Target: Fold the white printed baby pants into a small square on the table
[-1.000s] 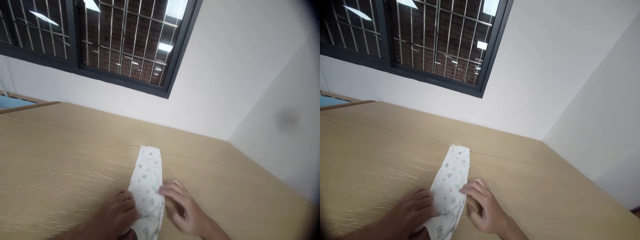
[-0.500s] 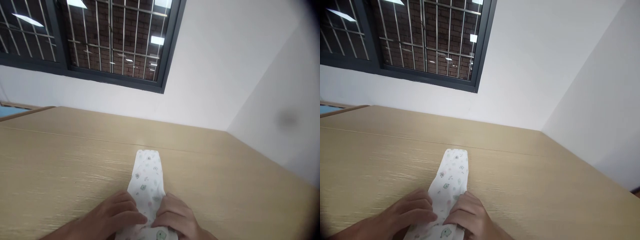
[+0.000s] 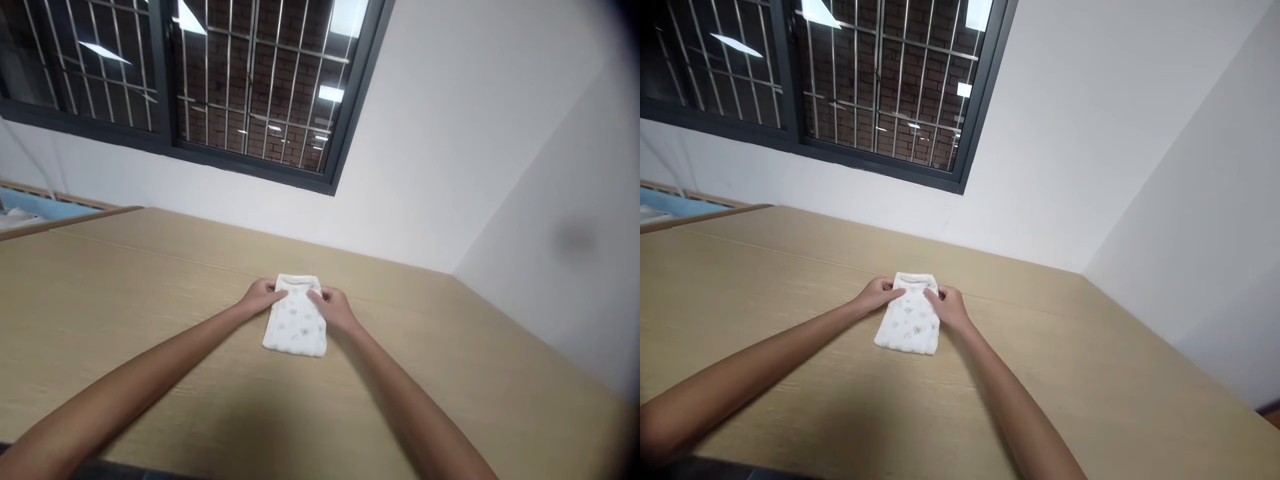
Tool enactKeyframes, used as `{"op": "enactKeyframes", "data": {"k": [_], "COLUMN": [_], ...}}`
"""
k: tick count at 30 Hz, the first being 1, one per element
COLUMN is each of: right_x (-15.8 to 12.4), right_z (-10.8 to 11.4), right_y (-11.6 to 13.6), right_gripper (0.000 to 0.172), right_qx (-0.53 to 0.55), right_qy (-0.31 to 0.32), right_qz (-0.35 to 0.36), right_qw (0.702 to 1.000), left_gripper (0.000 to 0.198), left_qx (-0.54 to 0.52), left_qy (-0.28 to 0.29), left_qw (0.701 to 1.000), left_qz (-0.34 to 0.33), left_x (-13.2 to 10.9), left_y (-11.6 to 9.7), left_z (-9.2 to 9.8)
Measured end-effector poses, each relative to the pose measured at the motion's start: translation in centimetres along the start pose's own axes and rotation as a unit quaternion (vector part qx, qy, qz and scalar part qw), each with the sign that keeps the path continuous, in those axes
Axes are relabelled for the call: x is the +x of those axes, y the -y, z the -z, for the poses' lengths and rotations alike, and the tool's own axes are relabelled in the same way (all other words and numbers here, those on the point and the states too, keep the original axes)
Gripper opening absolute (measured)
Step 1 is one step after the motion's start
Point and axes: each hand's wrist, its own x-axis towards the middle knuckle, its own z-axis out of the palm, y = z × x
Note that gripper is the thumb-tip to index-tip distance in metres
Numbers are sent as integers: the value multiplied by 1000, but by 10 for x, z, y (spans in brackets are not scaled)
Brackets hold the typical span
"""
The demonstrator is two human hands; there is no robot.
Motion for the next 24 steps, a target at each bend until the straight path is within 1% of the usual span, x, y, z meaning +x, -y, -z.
{"op": "enactKeyframes", "data": {"k": [1,2,3,4,5,7,8,11,13,15,17,19,22,24], "right_x": [6,9,10,9,6,-2,-5,-14,-18,-21,-23,-25,-31,-36], "right_z": [0,0,1,0,-1,-7,-13,-32,-42,-47,-45,-40,-29,-22], "right_y": [-8,-15,-20,-22,-23,-18,-14,-3,-2,-5,-11,-17,-20,-19], "right_gripper": [44,48,55,62,68,69,67,60,64,68,68,66,65,66], "right_qx": [-18,-36,-49,-62,-75,-96,-106,-134,-153,-171,-186,-198,-210,-214], "right_qy": [1,-4,-14,-24,-32,-26,-9,77,133,169,187,196,208,212], "right_qz": [-14,-23,-25,-23,-16,17,39,96,113,114,108,100,90,87], "right_qw": [1000,999,998,997,997,995,994,983,973,964,959,955,951,949], "left_gripper": [55,62,65,66,63,54,52,58,62,68,74,78,79,77], "left_qx": [18,37,56,75,94,135,159,235,283,321,352,376,402,413], "left_qy": [-40,-79,-110,-131,-137,-116,-99,-47,-19,10,40,66,92,100], "left_qw": [999,996,992,988,986,983,981,968,955,943,932,921,908,902], "left_qz": [21,31,32,24,8,-33,-50,-78,-84,-86,-84,-79,-72,-70], "left_x": [7,11,12,10,7,-3,-8,-23,-31,-35,-35,-34,-33,-34], "left_y": [7,12,15,15,13,8,5,4,9,16,23,27,30,31], "left_z": [-1,-3,-4,-6,-9,-18,-25,-48,-61,-69,-70,-68,-59,-51]}}
